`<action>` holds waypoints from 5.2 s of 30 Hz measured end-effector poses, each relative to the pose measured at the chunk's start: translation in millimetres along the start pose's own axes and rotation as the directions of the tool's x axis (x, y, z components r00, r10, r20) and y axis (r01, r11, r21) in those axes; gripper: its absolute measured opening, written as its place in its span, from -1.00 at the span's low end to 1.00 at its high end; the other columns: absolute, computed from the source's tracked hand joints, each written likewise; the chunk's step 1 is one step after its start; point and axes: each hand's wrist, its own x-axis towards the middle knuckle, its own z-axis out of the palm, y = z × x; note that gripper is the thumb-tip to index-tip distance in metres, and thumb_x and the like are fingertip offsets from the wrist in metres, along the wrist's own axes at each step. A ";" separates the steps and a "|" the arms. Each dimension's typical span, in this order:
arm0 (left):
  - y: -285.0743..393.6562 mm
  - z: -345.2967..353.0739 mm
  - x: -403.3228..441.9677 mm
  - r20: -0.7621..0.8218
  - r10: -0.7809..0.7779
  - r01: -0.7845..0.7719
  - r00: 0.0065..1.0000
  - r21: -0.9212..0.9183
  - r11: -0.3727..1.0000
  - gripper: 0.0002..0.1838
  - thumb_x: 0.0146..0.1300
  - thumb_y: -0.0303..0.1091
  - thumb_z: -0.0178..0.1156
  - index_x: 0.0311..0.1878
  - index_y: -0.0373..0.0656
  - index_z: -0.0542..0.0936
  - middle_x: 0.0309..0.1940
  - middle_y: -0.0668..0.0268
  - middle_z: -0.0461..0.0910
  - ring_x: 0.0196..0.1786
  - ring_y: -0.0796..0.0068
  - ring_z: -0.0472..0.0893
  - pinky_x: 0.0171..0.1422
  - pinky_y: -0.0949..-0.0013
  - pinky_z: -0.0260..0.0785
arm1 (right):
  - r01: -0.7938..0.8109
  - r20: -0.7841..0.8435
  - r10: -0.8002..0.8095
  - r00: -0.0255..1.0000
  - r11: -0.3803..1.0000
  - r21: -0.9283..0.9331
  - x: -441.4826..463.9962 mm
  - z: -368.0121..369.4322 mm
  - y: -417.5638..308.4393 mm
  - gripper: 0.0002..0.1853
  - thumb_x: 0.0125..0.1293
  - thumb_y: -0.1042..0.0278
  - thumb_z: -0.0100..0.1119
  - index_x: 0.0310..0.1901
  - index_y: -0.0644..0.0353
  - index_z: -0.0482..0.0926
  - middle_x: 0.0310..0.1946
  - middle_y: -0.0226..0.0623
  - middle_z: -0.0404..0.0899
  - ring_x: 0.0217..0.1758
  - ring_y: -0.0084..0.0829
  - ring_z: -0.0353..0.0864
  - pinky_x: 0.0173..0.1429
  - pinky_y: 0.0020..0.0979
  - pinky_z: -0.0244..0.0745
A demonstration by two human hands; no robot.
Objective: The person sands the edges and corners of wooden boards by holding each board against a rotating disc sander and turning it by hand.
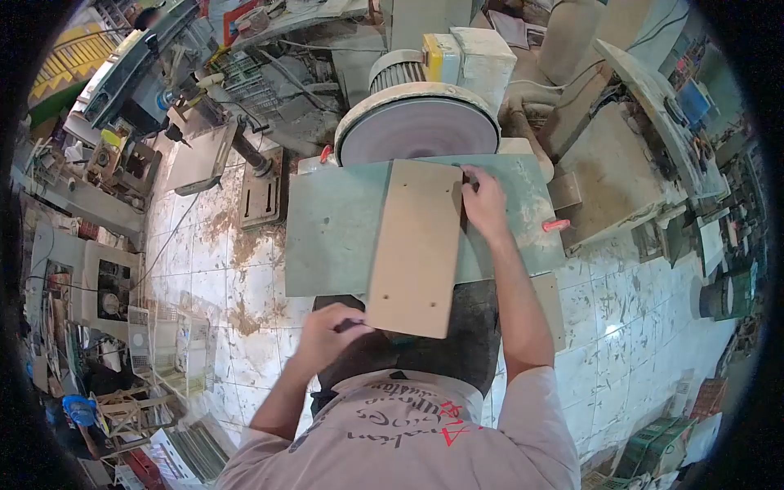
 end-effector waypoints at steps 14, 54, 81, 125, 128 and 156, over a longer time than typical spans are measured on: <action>-24.6 -32.4 -0.1 -0.131 0.013 -0.003 0.991 0.075 0.997 -0.84 0.10 -0.48 0.38 -0.22 -0.22 0.68 -0.35 0.28 0.64 -0.38 0.55 0.62 -0.38 0.49 0.42 | 0.068 -0.034 -0.065 0.997 0.994 0.090 -16.5 -6.7 -12.5 -0.68 0.17 0.58 -0.03 -0.04 0.30 0.58 -0.19 -0.11 0.66 -0.09 -0.19 0.64 0.04 -0.28 0.48; 12.2 45.3 18.4 0.158 0.182 -0.164 0.971 -0.120 0.979 -0.75 0.11 -0.36 0.41 -0.19 -0.21 0.60 -0.28 0.29 0.58 -0.32 0.51 0.63 -0.23 0.47 0.50 | 0.062 0.100 -0.064 0.993 0.998 0.025 8.7 -11.5 -20.2 -0.61 0.22 0.28 0.15 -0.01 0.40 0.60 -0.17 -0.01 0.67 -0.10 -0.21 0.68 0.01 -0.33 0.51; -45.7 -77.0 54.6 -0.157 0.195 -0.123 0.968 0.378 0.918 -0.54 0.13 -0.69 -0.09 0.09 -0.21 0.55 0.03 0.08 0.55 0.14 0.02 0.45 0.25 0.12 0.30 | 0.786 0.787 -0.510 0.347 0.616 0.052 -112.5 17.9 -128.6 -0.42 0.05 0.31 0.33 0.18 -0.03 0.48 0.32 -0.18 0.30 0.51 -0.25 0.09 0.52 0.28 -0.30; -47.4 -85.3 23.6 -0.339 0.060 0.023 0.939 0.235 0.972 -0.64 0.06 -0.64 0.25 -0.02 -0.17 0.63 -0.14 0.20 0.64 -0.10 0.23 0.59 0.04 0.29 0.39 | 0.043 -0.005 -0.043 0.999 0.999 0.016 -70.0 3.7 -43.2 -0.56 0.22 0.46 0.04 0.16 0.24 0.52 0.02 -0.13 0.58 0.05 -0.17 0.45 0.18 -0.22 0.34; -32.4 -74.1 14.5 -0.043 0.140 -0.115 0.989 0.363 0.925 -0.73 -0.06 -0.47 0.43 -0.21 -0.08 0.69 -0.32 0.36 0.68 -0.18 0.33 0.58 0.04 0.30 0.34 | 0.050 -0.016 -0.050 0.999 0.999 0.014 -51.7 -2.3 -32.0 -0.57 0.19 0.47 0.03 0.14 0.25 0.53 -0.03 -0.13 0.60 -0.03 -0.20 0.46 0.10 -0.26 0.39; -109.6 -120.3 83.5 -0.430 0.131 -0.073 0.893 0.149 0.986 -0.68 0.22 -0.61 0.17 0.04 -0.16 0.62 -0.11 0.23 0.67 -0.10 0.37 0.59 0.02 0.33 0.39 | 0.076 0.106 -0.087 0.991 0.992 0.100 -74.0 4.7 -49.8 -0.62 0.14 0.49 0.03 0.03 0.28 0.59 -0.12 -0.07 0.64 -0.09 -0.16 0.54 0.04 -0.27 0.43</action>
